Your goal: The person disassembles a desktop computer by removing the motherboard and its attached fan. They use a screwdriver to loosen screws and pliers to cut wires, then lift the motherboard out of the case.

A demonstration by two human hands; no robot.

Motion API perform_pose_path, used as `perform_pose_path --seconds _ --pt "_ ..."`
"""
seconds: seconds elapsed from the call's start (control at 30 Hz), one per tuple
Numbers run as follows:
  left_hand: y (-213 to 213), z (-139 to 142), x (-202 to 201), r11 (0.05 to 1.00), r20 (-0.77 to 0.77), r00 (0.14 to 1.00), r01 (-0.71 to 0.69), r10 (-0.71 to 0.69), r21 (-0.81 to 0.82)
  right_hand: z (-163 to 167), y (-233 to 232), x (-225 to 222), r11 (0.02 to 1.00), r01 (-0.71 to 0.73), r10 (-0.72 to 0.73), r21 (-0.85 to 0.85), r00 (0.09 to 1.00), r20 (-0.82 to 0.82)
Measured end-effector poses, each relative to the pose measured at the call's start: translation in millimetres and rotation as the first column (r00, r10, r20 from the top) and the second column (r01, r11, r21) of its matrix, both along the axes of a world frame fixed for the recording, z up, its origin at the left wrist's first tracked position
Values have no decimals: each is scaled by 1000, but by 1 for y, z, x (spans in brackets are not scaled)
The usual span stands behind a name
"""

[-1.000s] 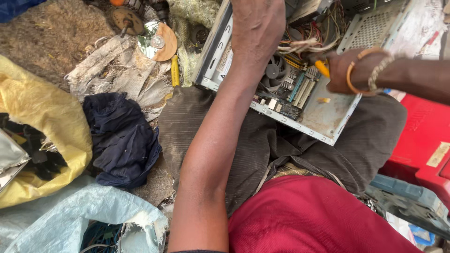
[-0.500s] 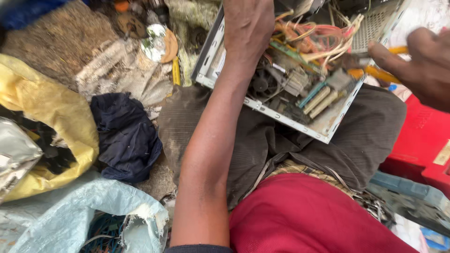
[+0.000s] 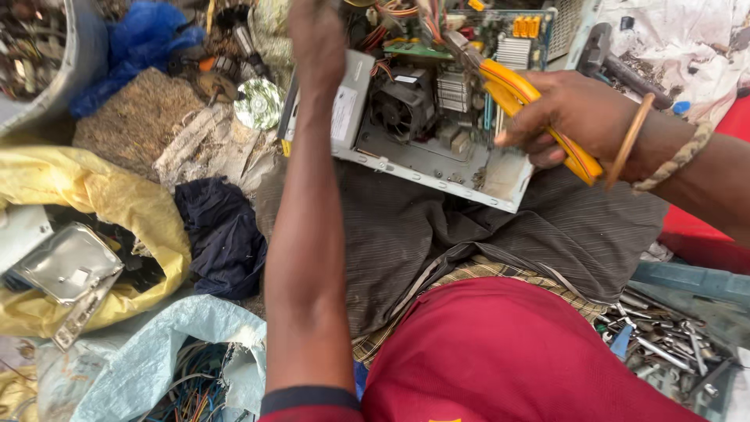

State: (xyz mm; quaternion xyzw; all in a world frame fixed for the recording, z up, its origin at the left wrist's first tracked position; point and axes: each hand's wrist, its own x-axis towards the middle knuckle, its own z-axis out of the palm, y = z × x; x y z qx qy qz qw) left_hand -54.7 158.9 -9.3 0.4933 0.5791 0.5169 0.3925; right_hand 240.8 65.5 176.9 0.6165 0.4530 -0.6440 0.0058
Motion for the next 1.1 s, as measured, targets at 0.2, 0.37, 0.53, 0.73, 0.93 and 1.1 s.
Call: perform_pose_path --seconds 0.2,0.37,0.53,0.73,0.93,1.1 --pt "-114 55 22 889 -611 790 315 -51 333 7 -22 43 949 -314 295 -14 873 389" --pt "-98 64 68 829 -814 563 517 -143 213 -8 -36 57 984 -175 170 38 978 121" --pt "-70 59 79 852 -829 446 519 -337 -67 -19 -22 76 927 -373 353 22 893 279" --pt "-76 41 72 854 -723 670 465 -167 233 -2 -14 116 900 -324 344 -291 939 17" --pt "-79 30 68 829 -625 777 396 -73 396 9 -2 142 922 -262 339 -284 902 267" --pt "-66 30 69 879 -558 793 424 -244 218 17 8 136 793 -598 431 116 685 587"
